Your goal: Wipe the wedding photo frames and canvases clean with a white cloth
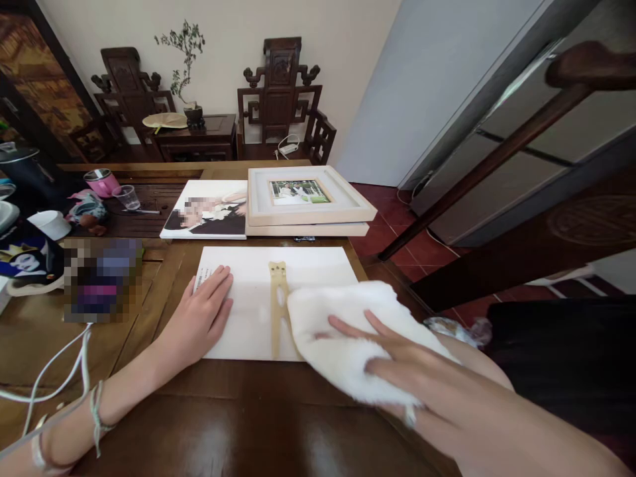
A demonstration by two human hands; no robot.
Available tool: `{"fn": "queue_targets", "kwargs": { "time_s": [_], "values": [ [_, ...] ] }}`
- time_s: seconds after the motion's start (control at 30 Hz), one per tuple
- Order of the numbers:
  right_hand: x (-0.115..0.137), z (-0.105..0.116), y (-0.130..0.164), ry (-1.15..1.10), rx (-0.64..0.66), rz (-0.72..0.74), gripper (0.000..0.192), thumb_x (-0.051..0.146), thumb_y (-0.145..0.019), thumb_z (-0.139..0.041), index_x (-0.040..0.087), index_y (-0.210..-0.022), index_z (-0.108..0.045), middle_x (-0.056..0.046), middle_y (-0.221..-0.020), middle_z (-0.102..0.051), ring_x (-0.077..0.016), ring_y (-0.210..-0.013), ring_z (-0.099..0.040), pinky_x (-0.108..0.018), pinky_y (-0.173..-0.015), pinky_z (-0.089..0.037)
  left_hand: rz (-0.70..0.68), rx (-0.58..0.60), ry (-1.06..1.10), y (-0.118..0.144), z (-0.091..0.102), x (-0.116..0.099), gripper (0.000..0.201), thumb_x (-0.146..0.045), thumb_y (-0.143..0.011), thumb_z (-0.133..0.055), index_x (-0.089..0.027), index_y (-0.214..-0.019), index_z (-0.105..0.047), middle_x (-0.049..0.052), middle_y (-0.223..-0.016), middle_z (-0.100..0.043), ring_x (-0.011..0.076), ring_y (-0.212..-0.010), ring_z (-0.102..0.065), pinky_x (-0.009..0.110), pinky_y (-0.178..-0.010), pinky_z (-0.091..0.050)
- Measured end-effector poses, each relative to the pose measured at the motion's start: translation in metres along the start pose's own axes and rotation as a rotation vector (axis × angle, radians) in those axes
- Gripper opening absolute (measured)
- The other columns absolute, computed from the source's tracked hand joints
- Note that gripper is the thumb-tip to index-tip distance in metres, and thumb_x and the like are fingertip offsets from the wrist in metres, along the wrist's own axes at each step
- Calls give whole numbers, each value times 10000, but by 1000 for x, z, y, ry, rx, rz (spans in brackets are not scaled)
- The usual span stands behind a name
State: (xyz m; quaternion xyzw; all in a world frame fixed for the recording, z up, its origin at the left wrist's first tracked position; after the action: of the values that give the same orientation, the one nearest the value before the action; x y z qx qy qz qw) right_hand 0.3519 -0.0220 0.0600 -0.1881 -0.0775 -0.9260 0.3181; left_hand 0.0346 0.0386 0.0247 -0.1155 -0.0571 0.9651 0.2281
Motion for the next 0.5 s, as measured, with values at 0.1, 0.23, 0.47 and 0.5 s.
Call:
{"fn": "queue_targets", "kwargs": {
  "time_s": [0.1, 0.23, 0.47, 0.5],
  "values": [
    [-3, 16, -41, 23, 88, 6, 283, 178, -830, -441, 252, -956, -684, -14, -1402, -574, -320, -1387, -393, -473, -1041, -468, -8, -4, -20, 1, -1, 1, 461, -286, -1015, -284, -117, -1418, -430, 153, -1517, -419, 299, -1420, -368, 585, -1121, -326],
    [-19, 28, -88, 59, 19, -9, 295, 288, -915, -406, 242, -1028, -675, -62, -1279, -657, -369, -1308, -490, -517, -1011, -474, -19, -11, -26, 2, -2, 2, 453, -280, -1015, -290, -110, -1410, -434, 159, -1510, -428, 301, -1418, -373, 587, -1114, -338],
    [-37, -1, -110, 109, -121, 78, 267, 208, -931, -399, 194, -991, -658, -131, -1372, -589, -338, -1426, -314, -647, -1146, -201, -19, -9, -15, 1, -2, 2, 449, -269, -1014, -300, -112, -1412, -433, 162, -1509, -430, 300, -1417, -374, 587, -1124, -324],
    [-35, -5, -105, 114, -155, 95, 249, 175, -908, -413, 186, -957, -658, -146, -1414, -550, -343, -1438, -279, -675, -1136, -180, -19, -10, -14, 1, -2, 2, 449, -268, -1014, -300, -112, -1413, -433, 163, -1508, -430, 300, -1416, -375, 589, -1121, -326]
  ]
}}
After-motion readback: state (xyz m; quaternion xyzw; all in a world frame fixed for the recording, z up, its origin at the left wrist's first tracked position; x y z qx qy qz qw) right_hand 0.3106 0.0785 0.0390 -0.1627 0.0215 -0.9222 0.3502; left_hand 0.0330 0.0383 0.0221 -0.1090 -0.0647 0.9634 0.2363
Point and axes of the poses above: each hand's wrist, its own y-axis away from the middle knuckle, its own z-axis out of the back of the hand, x = y × z, the point moved 2 cm from there along -y, towards the middle knuckle
